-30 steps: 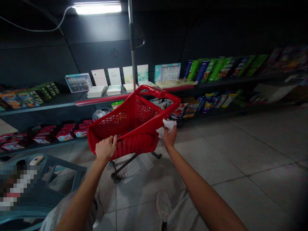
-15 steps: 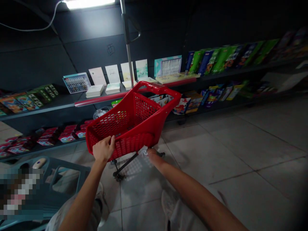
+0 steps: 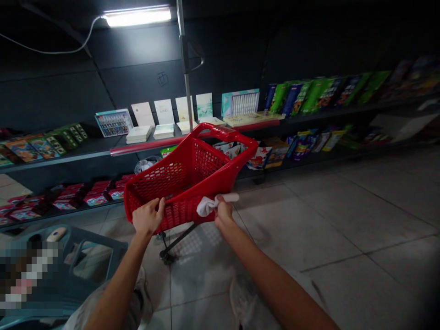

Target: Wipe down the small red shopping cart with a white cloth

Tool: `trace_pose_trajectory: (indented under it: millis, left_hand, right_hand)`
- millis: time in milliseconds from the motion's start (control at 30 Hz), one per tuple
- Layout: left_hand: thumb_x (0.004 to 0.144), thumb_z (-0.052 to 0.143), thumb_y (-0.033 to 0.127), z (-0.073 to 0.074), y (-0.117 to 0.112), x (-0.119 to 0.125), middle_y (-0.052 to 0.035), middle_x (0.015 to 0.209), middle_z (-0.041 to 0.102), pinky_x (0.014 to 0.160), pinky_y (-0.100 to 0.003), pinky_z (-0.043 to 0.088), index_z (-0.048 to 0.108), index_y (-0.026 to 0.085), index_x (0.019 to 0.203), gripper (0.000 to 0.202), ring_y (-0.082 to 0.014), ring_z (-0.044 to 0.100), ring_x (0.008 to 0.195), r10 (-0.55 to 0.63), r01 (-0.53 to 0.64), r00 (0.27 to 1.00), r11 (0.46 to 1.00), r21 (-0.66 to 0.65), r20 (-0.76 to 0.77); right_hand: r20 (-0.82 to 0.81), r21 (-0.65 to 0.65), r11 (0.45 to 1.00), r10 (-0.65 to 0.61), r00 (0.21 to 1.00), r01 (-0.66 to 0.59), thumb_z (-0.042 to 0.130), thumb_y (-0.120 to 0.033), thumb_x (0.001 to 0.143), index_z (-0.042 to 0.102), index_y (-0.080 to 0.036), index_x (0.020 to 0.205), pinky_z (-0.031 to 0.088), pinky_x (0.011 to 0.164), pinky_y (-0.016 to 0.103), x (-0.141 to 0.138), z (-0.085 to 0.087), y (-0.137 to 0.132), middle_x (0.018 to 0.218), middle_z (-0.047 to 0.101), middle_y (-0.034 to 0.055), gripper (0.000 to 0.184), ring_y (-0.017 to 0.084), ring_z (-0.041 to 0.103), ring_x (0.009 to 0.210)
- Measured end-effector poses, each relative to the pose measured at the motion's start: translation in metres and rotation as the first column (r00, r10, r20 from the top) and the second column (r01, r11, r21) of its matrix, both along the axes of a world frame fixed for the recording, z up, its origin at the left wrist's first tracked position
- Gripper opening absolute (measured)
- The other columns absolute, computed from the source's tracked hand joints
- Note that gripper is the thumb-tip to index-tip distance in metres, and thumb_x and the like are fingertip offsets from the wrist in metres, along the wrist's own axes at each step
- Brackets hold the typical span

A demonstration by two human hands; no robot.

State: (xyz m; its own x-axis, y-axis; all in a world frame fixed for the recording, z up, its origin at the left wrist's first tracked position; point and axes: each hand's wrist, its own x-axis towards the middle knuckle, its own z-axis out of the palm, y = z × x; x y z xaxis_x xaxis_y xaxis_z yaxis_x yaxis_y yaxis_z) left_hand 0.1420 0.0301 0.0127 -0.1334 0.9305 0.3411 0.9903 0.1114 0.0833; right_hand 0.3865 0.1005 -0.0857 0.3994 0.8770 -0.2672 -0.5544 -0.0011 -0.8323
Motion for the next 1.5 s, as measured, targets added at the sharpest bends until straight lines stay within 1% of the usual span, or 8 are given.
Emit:
trace_pose_trajectory:
  millis: [133, 267, 367, 733, 900, 1133, 1267, 1500]
  left_hand:
    - [0.102, 0.036, 0.057, -0.003, 0.000, -0.004, -0.0056, 0.081, 0.074, 0.060, -0.029, 0.017, 0.065, 0.022, 0.074, 0.053, -0.0193, 0.064, 0.073, -0.011, 0.011, 1.000, 0.999, 0.031, 0.004]
    - [0.103, 0.036, 0.055, -0.003, -0.002, -0.004, -0.0054, 0.081, 0.075, 0.060, -0.029, 0.017, 0.065, 0.021, 0.074, 0.053, -0.0184, 0.065, 0.073, -0.040, 0.038, 0.999, 0.998, 0.055, 0.021]
    - [0.102, 0.037, 0.054, -0.004, -0.002, -0.005, -0.0045, 0.081, 0.075, 0.060, -0.029, 0.017, 0.065, 0.021, 0.072, 0.052, -0.0174, 0.064, 0.072, -0.060, 0.058, 0.998, 0.996, 0.070, 0.026]
    - [0.102, 0.042, 0.049, -0.010, 0.002, -0.034, -0.0029, 0.080, 0.076, 0.062, -0.029, 0.027, 0.067, 0.023, 0.070, 0.048, -0.0182, 0.067, 0.078, -0.137, 0.132, 0.990, 0.986, 0.100, 0.038]
    - [0.102, 0.045, 0.044, -0.014, 0.006, -0.050, -0.0041, 0.080, 0.073, 0.076, -0.031, 0.042, 0.067, 0.023, 0.065, 0.047, -0.0206, 0.064, 0.094, -0.262, 0.245, 0.964, 0.941, 0.234, 0.044]
    - [0.089, 0.065, 0.037, -0.010, 0.009, -0.072, -0.0067, 0.125, 0.068, 0.114, -0.054, 0.031, 0.073, 0.024, 0.076, 0.020, -0.0337, 0.044, 0.135, -0.201, 0.157, 0.979, 0.865, 0.477, 0.042]
    - [0.090, 0.061, 0.028, 0.000, 0.003, -0.052, -0.0101, 0.135, 0.060, 0.118, -0.058, 0.027, 0.071, 0.024, 0.104, 0.018, -0.0343, 0.037, 0.143, -0.139, 0.056, 0.983, 0.844, 0.533, 0.117]
    - [0.095, 0.052, 0.022, 0.001, -0.017, 0.019, -0.0091, 0.141, 0.059, 0.120, -0.052, 0.037, 0.052, 0.024, 0.140, 0.045, -0.0265, 0.045, 0.141, -0.596, 0.489, 0.798, 0.729, 0.479, 0.091]
  right_hand:
    - [0.535, 0.261, 0.913, -0.406, 0.741, 0.312, 0.053, -0.038, 0.085, 0.051, -0.018, 0.121, 0.051, 0.103, 0.041, 0.043, 0.055, 0.002, 0.124, 0.062, 0.0141, 0.041, 0.024, 0.062, 0.114]
    - [0.743, 0.520, 0.819, -0.573, 0.344, 0.242, 0.047, -0.035, 0.093, 0.051, -0.013, 0.129, 0.044, 0.110, 0.049, 0.075, 0.095, -0.009, 0.130, 0.055, 0.0224, 0.043, 0.030, 0.055, 0.126]
    - [0.773, 0.585, 0.801, -0.598, 0.210, 0.126, 0.046, -0.032, 0.094, 0.055, -0.012, 0.130, 0.040, 0.112, 0.054, 0.085, 0.106, -0.020, 0.126, 0.055, 0.0229, 0.042, 0.034, 0.051, 0.129]
    - [0.804, 0.568, 0.803, -0.588, -0.084, -0.181, 0.047, -0.019, 0.088, 0.060, -0.016, 0.132, 0.036, 0.117, 0.055, 0.101, 0.119, -0.040, 0.149, 0.042, 0.0200, 0.046, 0.037, 0.040, 0.142]
    - [0.800, 0.494, 0.816, -0.561, -0.211, -0.300, 0.055, -0.018, 0.084, 0.067, -0.020, 0.119, 0.041, 0.114, 0.055, 0.116, 0.159, -0.051, 0.144, 0.051, 0.0148, 0.037, 0.036, 0.048, 0.134]
    - [0.825, 0.461, 0.810, -0.541, -0.162, -0.362, 0.059, -0.021, 0.084, 0.066, -0.019, 0.123, 0.042, 0.116, 0.050, 0.143, 0.220, -0.039, 0.146, 0.047, 0.0141, 0.040, 0.033, 0.048, 0.136]
    - [0.897, 0.194, 0.801, -0.378, -0.227, -0.566, 0.056, -0.026, 0.089, 0.070, -0.019, 0.121, 0.047, 0.111, 0.046, 0.140, 0.219, -0.033, 0.139, 0.057, 0.0130, 0.036, 0.030, 0.057, 0.129]
    - [0.925, -0.166, 0.628, -0.167, -0.341, -0.760, 0.054, -0.022, 0.092, 0.077, -0.018, 0.114, 0.049, 0.105, 0.038, 0.102, 0.232, -0.037, 0.122, 0.073, 0.0115, 0.032, 0.024, 0.067, 0.116]
